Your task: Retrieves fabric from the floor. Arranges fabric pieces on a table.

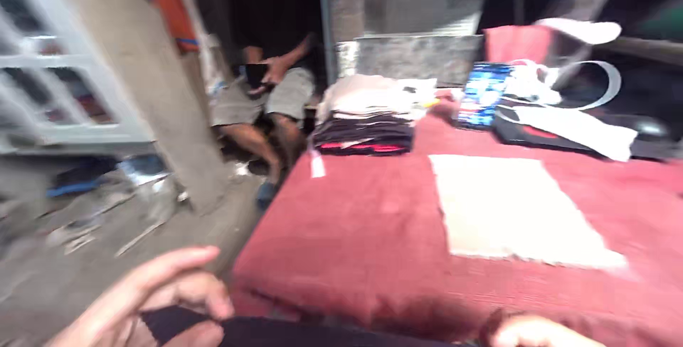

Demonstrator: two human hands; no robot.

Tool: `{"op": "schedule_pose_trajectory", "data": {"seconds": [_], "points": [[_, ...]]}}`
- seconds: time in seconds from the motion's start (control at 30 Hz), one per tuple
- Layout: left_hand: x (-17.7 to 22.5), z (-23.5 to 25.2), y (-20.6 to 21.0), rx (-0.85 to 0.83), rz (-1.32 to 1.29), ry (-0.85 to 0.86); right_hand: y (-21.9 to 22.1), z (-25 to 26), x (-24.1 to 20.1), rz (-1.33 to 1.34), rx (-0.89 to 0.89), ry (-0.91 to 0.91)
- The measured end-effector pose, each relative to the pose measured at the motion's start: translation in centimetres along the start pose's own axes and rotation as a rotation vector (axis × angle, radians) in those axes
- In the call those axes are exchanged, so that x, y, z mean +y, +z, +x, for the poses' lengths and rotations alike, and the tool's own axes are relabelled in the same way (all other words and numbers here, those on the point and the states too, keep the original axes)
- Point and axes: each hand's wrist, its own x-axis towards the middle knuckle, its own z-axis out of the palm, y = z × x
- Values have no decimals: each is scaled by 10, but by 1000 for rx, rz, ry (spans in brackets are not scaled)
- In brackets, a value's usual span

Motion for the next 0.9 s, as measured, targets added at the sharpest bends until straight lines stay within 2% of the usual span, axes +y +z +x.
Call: {"op": "schedule_pose_trajectory", "data": {"seconds": [0.07, 0.13, 0.23, 0.3, 0.37, 0.5, 0.57, 0.63, 0.7, 0.9], "points": [[-2, 28, 24, -127, 120, 48, -36, -17, -19, -166, 138, -39], [-2, 57, 55, -182, 253, 95, -71, -26, -38, -294, 236, -37], [-16, 107, 107, -154, 336, 135, -118, -18, -57, -390, 416, 52], [-26, 142, 136, -184, 266, 40, -151, -1, -54, -416, 551, 126], [-27, 176, 158, -279, 227, -137, -183, 22, -38, -452, 651, 177], [-43, 231, 192, -413, 296, -346, -226, 63, -13, -567, 609, 440], [-55, 248, 202, -461, 346, -398, -240, 79, -4, -606, 561, 582], [-64, 259, 207, -505, 393, -428, -253, 88, 6, -623, 511, 642], [-69, 265, 209, -537, 412, -449, -261, 92, 12, -616, 482, 630], [-56, 263, 191, -574, 280, -435, -258, 75, 1, -554, 488, 398]]}}
